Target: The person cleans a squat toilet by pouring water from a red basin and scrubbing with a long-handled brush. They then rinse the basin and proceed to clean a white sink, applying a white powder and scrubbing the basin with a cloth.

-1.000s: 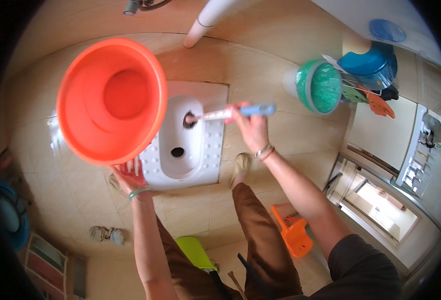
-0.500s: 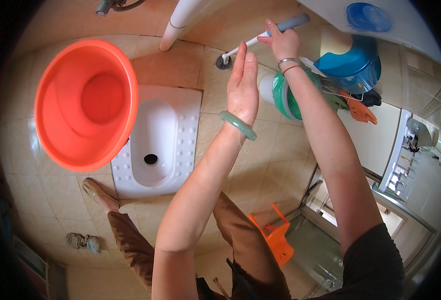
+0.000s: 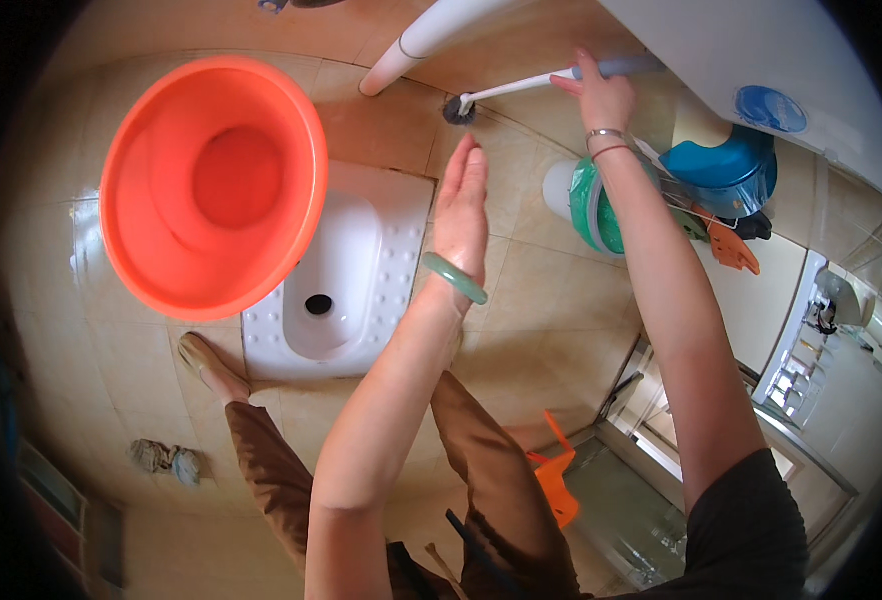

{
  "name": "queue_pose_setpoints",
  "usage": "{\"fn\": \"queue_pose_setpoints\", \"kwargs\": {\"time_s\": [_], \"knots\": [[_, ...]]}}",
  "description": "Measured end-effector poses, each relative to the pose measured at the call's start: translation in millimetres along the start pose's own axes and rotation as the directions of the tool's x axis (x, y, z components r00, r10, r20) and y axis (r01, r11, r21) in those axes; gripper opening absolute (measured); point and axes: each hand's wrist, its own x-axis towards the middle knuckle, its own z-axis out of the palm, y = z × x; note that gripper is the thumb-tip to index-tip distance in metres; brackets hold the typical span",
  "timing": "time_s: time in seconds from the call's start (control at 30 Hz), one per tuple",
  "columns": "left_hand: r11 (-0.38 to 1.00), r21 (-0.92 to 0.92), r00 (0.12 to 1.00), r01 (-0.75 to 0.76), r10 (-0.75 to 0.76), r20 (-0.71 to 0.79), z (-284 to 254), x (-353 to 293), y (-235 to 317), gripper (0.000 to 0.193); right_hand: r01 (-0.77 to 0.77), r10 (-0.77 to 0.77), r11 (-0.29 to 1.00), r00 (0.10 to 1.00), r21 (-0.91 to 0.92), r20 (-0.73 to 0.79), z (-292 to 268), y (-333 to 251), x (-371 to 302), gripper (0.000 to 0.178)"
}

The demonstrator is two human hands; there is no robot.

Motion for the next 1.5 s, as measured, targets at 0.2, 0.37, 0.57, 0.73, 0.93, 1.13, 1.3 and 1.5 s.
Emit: {"fn": "queue_pose_setpoints", "kwargs": {"time_s": [0.2,0.37,0.57,0.73,0.93,1.13,1.3,1.5], "knots": [[0.999,-0.041,1.0,0.006,-0.005,0.028,-5.3,-1.8,0.4,0.058,-0.027,0.022,0.994,0.999,-0.111,-0.042,-2.2,-14.5,3.5,0.035],[0.998,-0.044,0.998,0.055,-0.054,0.019,-13.6,0.0,-10.7,0.056,-0.06,0.054,0.996,0.996,-0.07,-0.078,-2.0,8.9,28.3,0.039],[0.993,-0.09,0.997,0.078,-0.08,-0.018,-22.1,7.0,-12.2,0.059,0.002,-0.015,0.996,0.989,-0.087,-0.144,19.9,15.6,16.7,0.044],[0.986,-0.161,0.999,0.05,-0.052,-0.009,-22.1,11.4,-0.8,0.062,0.026,-0.062,0.981,0.981,-0.19,-0.186,4.1,42.6,41.8,0.046],[0.993,-0.097,0.997,0.07,-0.071,-0.011,-47.0,1.7,9.6,0.061,0.02,-0.048,0.971,0.993,-0.239,-0.11,10.6,33.5,32.9,0.044],[0.98,-0.177,0.993,0.092,-0.104,-0.059,-60.4,-5.0,5.8,0.06,-0.135,0.115,0.98,0.983,-0.143,-0.143,13.8,49.6,25.3,0.05],[0.88,-0.473,0.958,0.054,-0.18,-0.224,-116.2,-26.8,1.5,0.08,-0.506,0.544,0.838,0.742,-0.205,0.391,91.1,49.6,-109.5,0.075],[0.797,-0.604,0.884,-0.011,-0.275,-0.379,-193.7,-60.5,26.2,0.088,-0.677,0.53,0.736,0.581,0.004,0.618,205.3,40.1,-219.7,0.052]]}}
